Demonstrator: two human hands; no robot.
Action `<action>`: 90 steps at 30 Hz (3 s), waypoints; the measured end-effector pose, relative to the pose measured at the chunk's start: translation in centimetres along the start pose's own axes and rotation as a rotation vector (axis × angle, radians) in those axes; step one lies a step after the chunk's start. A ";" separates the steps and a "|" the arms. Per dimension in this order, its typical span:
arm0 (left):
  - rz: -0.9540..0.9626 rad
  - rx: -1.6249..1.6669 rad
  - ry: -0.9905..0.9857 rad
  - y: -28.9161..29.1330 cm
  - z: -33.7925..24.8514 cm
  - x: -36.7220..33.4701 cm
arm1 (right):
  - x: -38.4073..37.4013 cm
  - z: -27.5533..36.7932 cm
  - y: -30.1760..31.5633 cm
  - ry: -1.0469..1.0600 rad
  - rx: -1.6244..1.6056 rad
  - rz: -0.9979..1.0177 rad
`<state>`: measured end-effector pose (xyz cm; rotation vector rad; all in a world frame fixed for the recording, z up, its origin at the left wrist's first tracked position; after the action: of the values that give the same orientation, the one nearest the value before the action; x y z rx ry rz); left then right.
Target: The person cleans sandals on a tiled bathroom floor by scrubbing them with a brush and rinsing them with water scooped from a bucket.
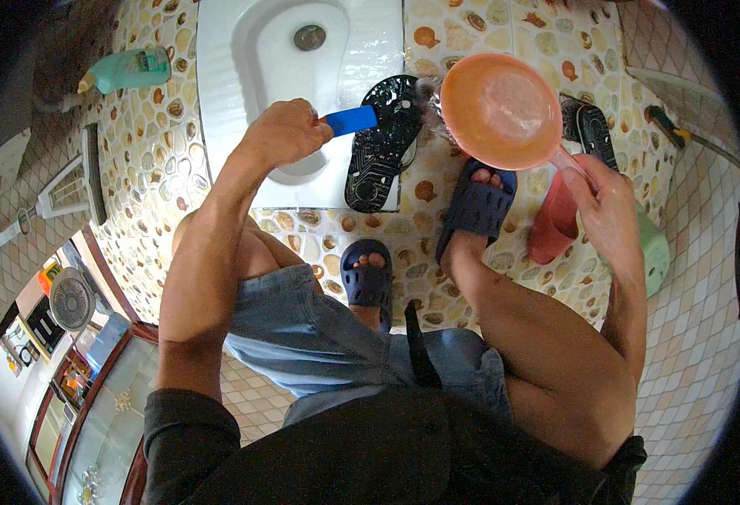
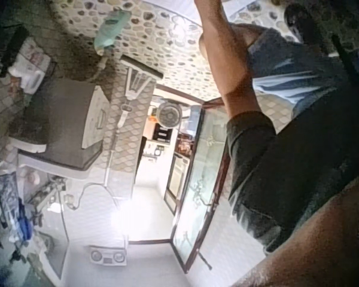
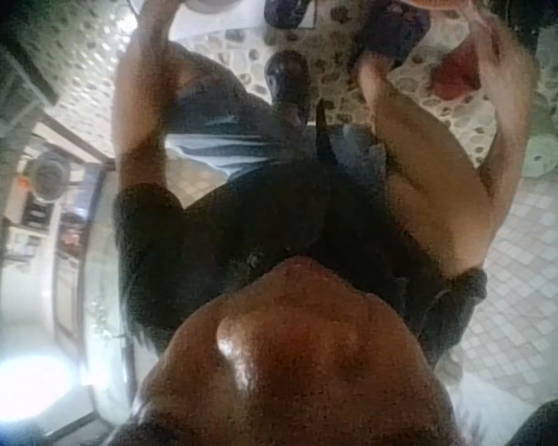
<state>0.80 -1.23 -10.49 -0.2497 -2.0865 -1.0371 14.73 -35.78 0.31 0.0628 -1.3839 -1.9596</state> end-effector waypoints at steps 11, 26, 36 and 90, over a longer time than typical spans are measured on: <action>0.018 -0.097 -0.119 -3.7 0.0 -0.4 | 0.7 -2.2 -1.4 -0.168 -0.165 0.015; -0.122 0.255 -0.193 -5.5 -2.9 -10.8 | 0.4 -6.7 -2.3 -0.298 -0.415 -0.093; -0.152 0.427 -0.156 -5.2 -4.5 -9.4 | -0.9 -7.5 -1.4 -0.191 -0.141 -0.250; -0.275 0.659 0.060 -14.1 -2.5 -9.6 | -7.2 0.1 3.2 0.237 0.382 -0.689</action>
<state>1.96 -10.72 -24.86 0.4002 -2.3189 -0.4436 21.64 -32.06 0.55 1.0353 -1.6919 -2.0752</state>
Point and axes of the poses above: each hand's wrist, its own x-axis away from the middle knuckle, its own y-axis out of the back of the hand, z = x × y, the point moved 8 cm from there along -x, towards the middle knuckle, and after that the axes turned 5 degrees about x, right-handed, at the moved point
